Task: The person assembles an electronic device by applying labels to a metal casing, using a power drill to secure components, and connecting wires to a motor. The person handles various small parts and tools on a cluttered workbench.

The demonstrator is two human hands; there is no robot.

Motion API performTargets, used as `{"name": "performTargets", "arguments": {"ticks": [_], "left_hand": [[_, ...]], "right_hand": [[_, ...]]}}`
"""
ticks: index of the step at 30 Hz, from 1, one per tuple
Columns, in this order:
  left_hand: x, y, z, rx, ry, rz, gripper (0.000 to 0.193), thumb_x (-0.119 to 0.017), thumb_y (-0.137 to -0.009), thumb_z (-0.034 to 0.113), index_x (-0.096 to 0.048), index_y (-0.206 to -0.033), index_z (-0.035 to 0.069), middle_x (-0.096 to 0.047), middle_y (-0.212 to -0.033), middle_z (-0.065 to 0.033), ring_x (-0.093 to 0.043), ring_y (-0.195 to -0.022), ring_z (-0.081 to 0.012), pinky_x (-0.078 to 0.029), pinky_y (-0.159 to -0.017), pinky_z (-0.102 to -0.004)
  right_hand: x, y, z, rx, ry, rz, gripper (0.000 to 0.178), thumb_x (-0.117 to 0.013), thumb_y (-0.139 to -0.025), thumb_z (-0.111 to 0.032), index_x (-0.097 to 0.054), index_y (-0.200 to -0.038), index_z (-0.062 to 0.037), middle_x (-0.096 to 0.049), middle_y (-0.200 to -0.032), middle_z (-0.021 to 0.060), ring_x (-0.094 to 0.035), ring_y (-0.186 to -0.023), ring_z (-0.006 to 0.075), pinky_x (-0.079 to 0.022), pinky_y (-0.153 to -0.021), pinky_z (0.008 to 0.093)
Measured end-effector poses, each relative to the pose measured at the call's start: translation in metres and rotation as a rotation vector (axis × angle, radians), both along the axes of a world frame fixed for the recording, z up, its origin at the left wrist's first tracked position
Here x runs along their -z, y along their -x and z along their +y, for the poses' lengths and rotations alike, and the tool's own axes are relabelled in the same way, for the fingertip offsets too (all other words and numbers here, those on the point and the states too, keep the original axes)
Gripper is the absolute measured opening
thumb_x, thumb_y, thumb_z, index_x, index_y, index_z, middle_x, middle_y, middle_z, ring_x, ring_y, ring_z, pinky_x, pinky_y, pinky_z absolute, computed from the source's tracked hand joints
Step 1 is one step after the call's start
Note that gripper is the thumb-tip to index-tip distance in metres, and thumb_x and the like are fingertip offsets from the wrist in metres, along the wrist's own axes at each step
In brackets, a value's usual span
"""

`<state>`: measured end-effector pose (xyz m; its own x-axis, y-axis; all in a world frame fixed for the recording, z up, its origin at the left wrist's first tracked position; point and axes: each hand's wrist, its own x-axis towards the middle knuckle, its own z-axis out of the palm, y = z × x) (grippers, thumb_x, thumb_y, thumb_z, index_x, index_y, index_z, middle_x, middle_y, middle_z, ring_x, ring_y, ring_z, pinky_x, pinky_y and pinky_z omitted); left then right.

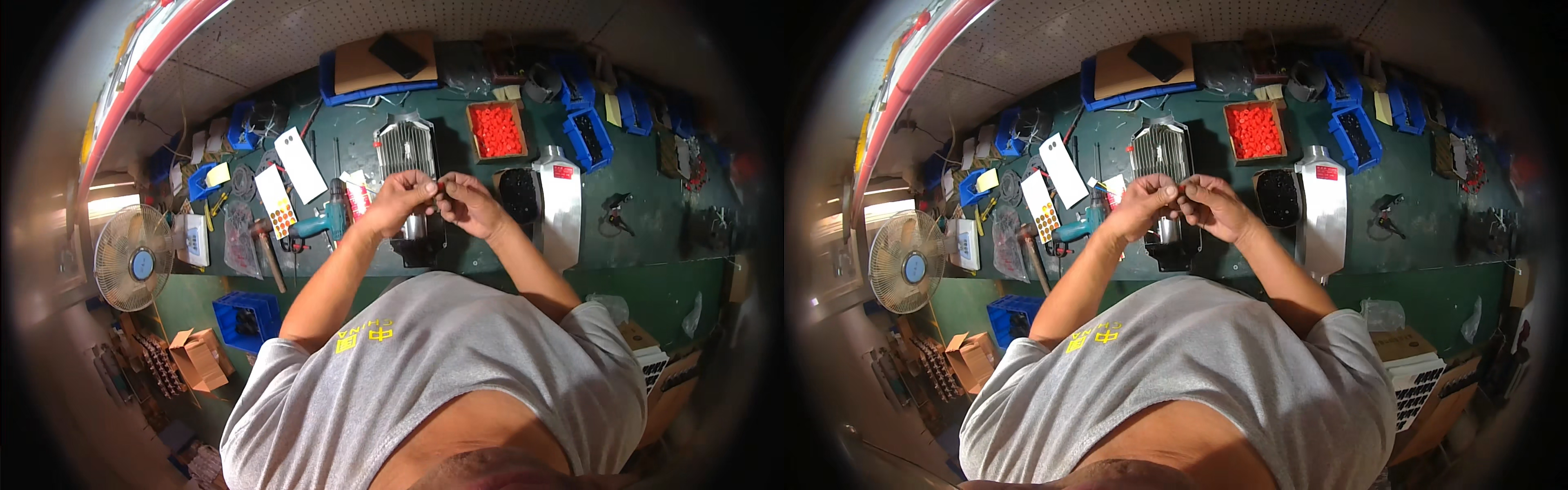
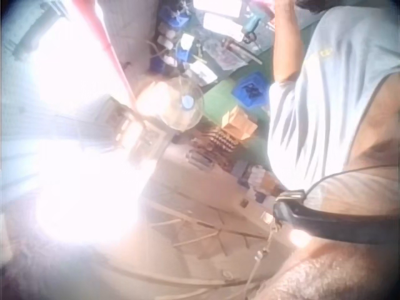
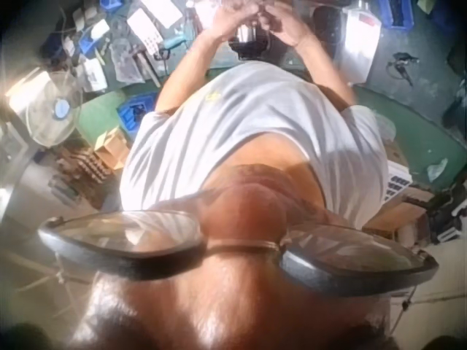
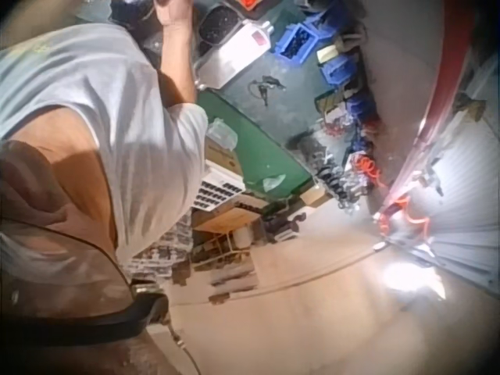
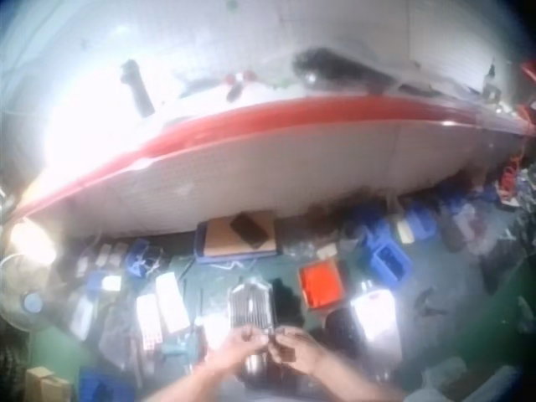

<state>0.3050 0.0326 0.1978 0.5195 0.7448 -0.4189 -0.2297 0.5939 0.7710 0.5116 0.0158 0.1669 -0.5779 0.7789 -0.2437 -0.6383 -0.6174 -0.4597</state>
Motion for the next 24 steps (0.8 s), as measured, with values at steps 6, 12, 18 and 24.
{"name": "performTargets", "arguments": {"ticks": [6, 12, 18, 24], "left_hand": [[0.024, 0.005, 0.047, -0.023, -0.001, 0.020, 0.021, -0.070, -0.099, 0.028, -0.068, -0.096, 0.007, -0.068, -0.086, -0.0019, -0.062, -0.076, -0.0121, -0.053, -0.073, -0.0270], [0.065, -0.021, 0.079, -0.280, -0.285, 0.720, 0.016, -0.067, -0.097, 0.017, -0.068, -0.095, 0.001, -0.066, -0.082, -0.0021, -0.061, -0.071, -0.0111, -0.053, -0.064, -0.0276], [0.081, -0.025, 0.090, -0.255, -0.265, 0.747, 0.014, -0.064, -0.094, 0.009, -0.070, -0.100, -0.003, -0.068, -0.085, -0.0050, -0.063, -0.070, -0.0126, -0.054, -0.062, -0.0270], [0.057, -0.026, 0.082, -0.297, -0.305, 0.682, 0.024, -0.065, -0.095, 0.010, -0.068, -0.113, -0.005, -0.071, -0.096, -0.0074, -0.067, -0.082, -0.0138, -0.057, -0.069, -0.0280]], "right_hand": [[0.029, 0.005, 0.052, 0.058, -0.060, -0.225, 0.009, -0.069, -0.098, -0.015, -0.064, -0.100, -0.0071, -0.066, -0.085, -0.0006, -0.063, -0.070, 0.0075, -0.051, -0.057, 0.0217], [0.064, 0.030, 0.084, 0.264, -0.008, -0.578, 0.012, -0.074, -0.094, -0.020, -0.067, -0.097, -0.0107, -0.065, -0.085, -0.0048, -0.057, -0.068, 0.0046, -0.044, -0.055, 0.0211], [0.082, 0.022, 0.101, 0.170, 0.066, -0.601, 0.013, -0.073, -0.094, -0.025, -0.068, -0.096, -0.0140, -0.068, -0.086, -0.0059, -0.060, -0.075, 0.0048, -0.044, -0.057, 0.0228], [0.082, 0.019, 0.107, 0.104, 0.104, -0.575, 0.014, -0.075, -0.093, -0.026, -0.069, -0.098, -0.0138, -0.068, -0.089, -0.0056, -0.062, -0.076, 0.0063, -0.048, -0.059, 0.0235]]}}
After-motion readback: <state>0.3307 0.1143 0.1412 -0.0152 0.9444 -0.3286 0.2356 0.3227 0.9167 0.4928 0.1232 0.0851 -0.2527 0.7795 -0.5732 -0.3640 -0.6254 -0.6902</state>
